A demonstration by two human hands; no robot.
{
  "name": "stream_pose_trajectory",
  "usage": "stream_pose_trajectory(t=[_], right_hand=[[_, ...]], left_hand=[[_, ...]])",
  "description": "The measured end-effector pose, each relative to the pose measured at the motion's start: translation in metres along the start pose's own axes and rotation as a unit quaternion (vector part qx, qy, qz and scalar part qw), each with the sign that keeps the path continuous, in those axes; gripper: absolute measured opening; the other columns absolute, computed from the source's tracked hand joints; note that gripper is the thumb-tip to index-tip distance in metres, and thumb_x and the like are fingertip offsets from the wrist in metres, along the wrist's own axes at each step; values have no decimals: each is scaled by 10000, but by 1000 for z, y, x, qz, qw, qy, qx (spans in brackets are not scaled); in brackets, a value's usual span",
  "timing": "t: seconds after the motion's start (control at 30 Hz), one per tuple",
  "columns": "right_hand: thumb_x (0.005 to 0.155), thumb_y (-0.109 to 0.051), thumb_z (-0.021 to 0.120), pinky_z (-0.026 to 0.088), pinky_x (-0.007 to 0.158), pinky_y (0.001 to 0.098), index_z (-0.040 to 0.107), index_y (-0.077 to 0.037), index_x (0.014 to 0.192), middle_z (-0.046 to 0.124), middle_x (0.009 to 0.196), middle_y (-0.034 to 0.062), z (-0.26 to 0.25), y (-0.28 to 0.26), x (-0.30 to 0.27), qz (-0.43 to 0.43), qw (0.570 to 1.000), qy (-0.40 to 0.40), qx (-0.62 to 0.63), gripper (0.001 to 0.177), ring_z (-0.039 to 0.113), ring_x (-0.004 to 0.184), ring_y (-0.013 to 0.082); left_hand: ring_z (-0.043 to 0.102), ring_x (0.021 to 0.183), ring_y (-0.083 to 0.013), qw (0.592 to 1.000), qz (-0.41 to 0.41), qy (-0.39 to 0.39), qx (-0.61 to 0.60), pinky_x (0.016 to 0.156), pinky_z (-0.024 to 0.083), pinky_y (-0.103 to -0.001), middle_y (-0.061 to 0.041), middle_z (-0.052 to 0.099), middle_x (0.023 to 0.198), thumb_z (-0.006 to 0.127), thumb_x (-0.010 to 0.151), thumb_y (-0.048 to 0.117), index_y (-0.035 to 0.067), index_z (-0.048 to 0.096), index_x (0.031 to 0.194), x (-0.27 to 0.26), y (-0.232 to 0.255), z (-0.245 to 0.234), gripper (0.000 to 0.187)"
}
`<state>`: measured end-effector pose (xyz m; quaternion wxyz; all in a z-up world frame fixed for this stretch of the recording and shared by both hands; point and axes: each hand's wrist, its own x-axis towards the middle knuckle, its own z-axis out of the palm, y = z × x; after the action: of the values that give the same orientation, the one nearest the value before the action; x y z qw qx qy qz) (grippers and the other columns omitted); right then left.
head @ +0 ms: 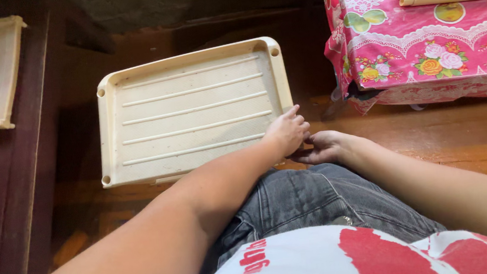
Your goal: The person disassembles a small plastic stool by removing its legs and placing them on a nearby bed. They then separate the stacked plastic trays and place one on a wooden bench. The person continues to remove the remaining legs from the stool and places them on the bed.
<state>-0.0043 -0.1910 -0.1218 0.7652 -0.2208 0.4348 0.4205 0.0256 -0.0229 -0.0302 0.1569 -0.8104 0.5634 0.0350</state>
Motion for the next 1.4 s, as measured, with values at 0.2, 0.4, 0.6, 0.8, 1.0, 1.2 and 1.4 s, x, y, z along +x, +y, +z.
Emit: stream_pose_trajectory(t=[0.2, 0.4, 0.6, 0.8, 1.0, 1.2, 1.4], right_hand=[[1098, -164, 363, 527, 1081, 477, 557, 23, 1290, 596, 1324, 250, 25, -4, 1, 2, 997, -71, 0, 331, 599, 1257, 374], [1082, -176, 399, 569, 1027, 448, 600, 29, 1238, 656, 1229, 211, 65, 1, 14, 6, 998, -67, -2, 327, 664, 1152, 320], [1025, -190, 528, 577, 635, 353, 634, -36, 996, 670, 876, 124, 62, -2, 42, 56, 987, -148, 17, 189, 635, 692, 212], [1002, -172, 572, 501, 420, 286, 624, -46, 928, 649, 766, 100, 67, -14, 57, 26, 986, -161, -33, 155, 513, 469, 133], [1018, -215, 572, 657, 783, 410, 635, -27, 1055, 726, 992, 147, 91, -13, 40, -13, 999, -19, -46, 202, 736, 813, 213], [1001, -193, 588, 636, 879, 476, 640, 2, 1106, 727, 1092, 192, 107, -8, 23, -3, 1000, 21, -16, 227, 742, 978, 288], [989, -170, 613, 640, 871, 473, 629, 16, 1084, 725, 1082, 196, 103, -14, 30, 11, 999, 33, -14, 210, 752, 946, 285]], left_hand=[[553, 1233, -190, 999, -18, -14, -39, 1216, 241, -463, 38, 665, 1191, 598, 934, 339, 246, 732, 1109, -12, -31, -14, 240], [559, 1222, -206, 996, -50, 48, -60, 1193, 288, -442, 13, 663, 1176, 589, 935, 304, 233, 727, 1071, -37, -44, -10, 207], [534, 1221, -218, 994, -66, 56, -69, 1224, 233, -483, -16, 634, 1170, 586, 916, 411, 180, 702, 1084, -52, -37, -7, 308], [525, 1228, -231, 990, -87, 70, -88, 1236, 207, -511, -35, 628, 1153, 561, 943, 456, 126, 699, 1075, -63, -43, -9, 381], [523, 1231, -247, 987, -95, 76, -101, 1250, 193, -536, -62, 624, 1157, 560, 963, 463, 78, 688, 1095, -62, -50, -4, 428], [517, 1245, -262, 986, -96, 103, -91, 1240, 197, -554, -91, 623, 1170, 592, 935, 457, 34, 682, 1134, -63, -46, -4, 476], [509, 1262, -262, 984, -98, 105, -105, 1245, 187, -558, -101, 621, 1203, 605, 925, 442, 19, 680, 1146, -65, -47, -6, 483]])
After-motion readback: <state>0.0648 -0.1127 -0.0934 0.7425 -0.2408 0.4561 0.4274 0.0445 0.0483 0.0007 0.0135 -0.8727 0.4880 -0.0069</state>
